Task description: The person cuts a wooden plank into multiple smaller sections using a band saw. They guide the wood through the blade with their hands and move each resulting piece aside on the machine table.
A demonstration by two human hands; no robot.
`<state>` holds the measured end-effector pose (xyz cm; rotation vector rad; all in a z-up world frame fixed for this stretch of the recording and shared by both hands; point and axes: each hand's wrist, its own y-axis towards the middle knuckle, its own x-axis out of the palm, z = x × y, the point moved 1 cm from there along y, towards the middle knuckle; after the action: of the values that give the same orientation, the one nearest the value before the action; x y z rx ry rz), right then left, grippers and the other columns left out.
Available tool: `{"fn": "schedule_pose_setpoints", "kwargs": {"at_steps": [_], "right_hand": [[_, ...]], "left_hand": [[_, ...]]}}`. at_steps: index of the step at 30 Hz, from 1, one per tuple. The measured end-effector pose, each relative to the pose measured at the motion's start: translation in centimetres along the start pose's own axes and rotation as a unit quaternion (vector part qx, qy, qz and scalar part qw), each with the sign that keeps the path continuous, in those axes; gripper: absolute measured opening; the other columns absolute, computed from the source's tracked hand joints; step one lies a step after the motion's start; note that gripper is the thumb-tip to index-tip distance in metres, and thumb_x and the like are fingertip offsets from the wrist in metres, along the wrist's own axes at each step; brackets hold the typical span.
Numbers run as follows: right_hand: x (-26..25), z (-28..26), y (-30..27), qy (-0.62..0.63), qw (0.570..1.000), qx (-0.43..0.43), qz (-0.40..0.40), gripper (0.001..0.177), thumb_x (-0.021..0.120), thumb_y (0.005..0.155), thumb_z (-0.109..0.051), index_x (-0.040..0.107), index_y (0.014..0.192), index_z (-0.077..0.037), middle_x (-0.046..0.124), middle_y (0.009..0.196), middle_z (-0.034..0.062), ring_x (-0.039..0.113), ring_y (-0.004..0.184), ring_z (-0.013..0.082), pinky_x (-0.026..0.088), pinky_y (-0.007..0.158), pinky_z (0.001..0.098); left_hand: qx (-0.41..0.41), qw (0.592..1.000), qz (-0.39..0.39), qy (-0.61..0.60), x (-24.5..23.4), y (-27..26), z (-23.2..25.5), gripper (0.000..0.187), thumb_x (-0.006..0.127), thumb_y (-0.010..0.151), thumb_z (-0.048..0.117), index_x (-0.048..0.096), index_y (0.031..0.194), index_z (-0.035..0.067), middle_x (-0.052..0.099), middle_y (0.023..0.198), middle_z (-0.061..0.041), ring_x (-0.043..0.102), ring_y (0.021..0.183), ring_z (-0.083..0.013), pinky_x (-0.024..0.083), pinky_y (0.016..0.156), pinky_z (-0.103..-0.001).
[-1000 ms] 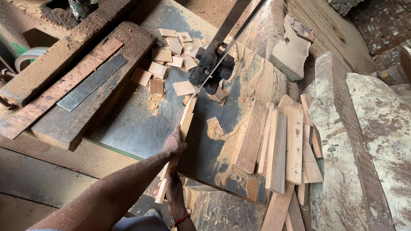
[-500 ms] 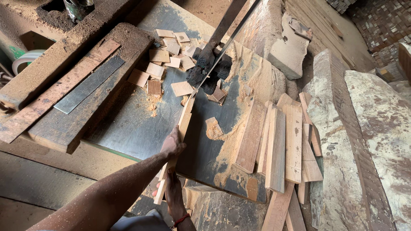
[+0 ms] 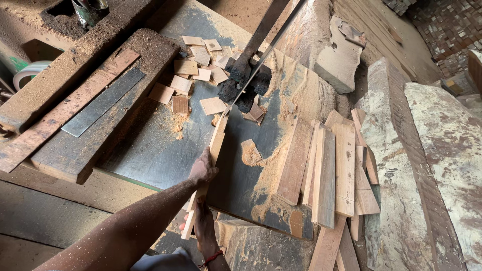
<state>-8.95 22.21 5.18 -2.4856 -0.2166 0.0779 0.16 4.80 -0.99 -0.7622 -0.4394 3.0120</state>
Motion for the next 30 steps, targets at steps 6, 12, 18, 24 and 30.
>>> {"fn": "schedule_pose_setpoints", "kwargs": {"at_steps": [6,12,18,24,30], "right_hand": [[0.1,-0.8,-0.1,-0.012,1.0,0.002,0.005,0.07,0.039,0.102,-0.063,0.051,0.139,-0.006,0.064,0.082,0.0087,0.072,0.063,0.0173,0.059,0.053,0.0306],[-0.2,-0.6,0.3,0.002,1.0,-0.019,-0.008,0.071,0.041,0.101,-0.063,0.049,0.143,-0.006,0.065,0.085,0.0105,0.073,0.066,0.0189,0.061,0.056,0.0321],[-0.3,-0.2,1.1,0.002,1.0,0.0,0.006,0.074,0.041,0.1,-0.064,0.049,0.144,-0.005,0.066,0.091,0.0142,0.073,0.066,0.0196,0.062,0.057,0.0334],[-0.4,0.1,1.8,0.001,1.0,0.002,0.002,0.079,0.04,0.098,-0.068,0.047,0.147,-0.007,0.068,0.098,0.0176,0.073,0.065,0.0196,0.063,0.061,0.0342],[-0.6,0.2,2.0,0.009,1.0,0.003,0.001,0.08,0.042,0.099,-0.069,0.047,0.147,-0.006,0.067,0.099,0.0178,0.073,0.067,0.0186,0.063,0.063,0.0333]], "left_hand": [[0.015,1.0,0.007,0.012,-0.1,0.4,0.1,0.104,0.074,0.087,0.02,0.005,0.163,0.003,0.058,0.136,-0.031,0.063,0.12,-0.0416,0.052,0.108,-0.045],[0.015,1.0,0.008,0.024,-0.3,0.6,0.2,0.104,0.074,0.088,0.019,0.005,0.164,0.003,0.06,0.132,-0.029,0.065,0.116,-0.0401,0.056,0.104,-0.043],[0.013,1.0,0.008,0.019,-0.7,1.0,0.7,0.106,0.078,0.084,0.019,0.009,0.162,0.001,0.059,0.135,-0.03,0.063,0.12,-0.0405,0.053,0.108,-0.043],[-0.001,1.0,-0.001,0.026,-0.7,1.1,1.1,0.104,0.074,0.086,0.019,0.007,0.163,0.001,0.059,0.136,-0.029,0.063,0.121,-0.039,0.052,0.11,-0.042],[0.023,0.999,0.014,0.037,-0.7,1.4,1.0,0.103,0.074,0.085,0.018,0.008,0.162,-0.002,0.062,0.129,-0.028,0.061,0.12,-0.0398,0.05,0.11,-0.044]]}}
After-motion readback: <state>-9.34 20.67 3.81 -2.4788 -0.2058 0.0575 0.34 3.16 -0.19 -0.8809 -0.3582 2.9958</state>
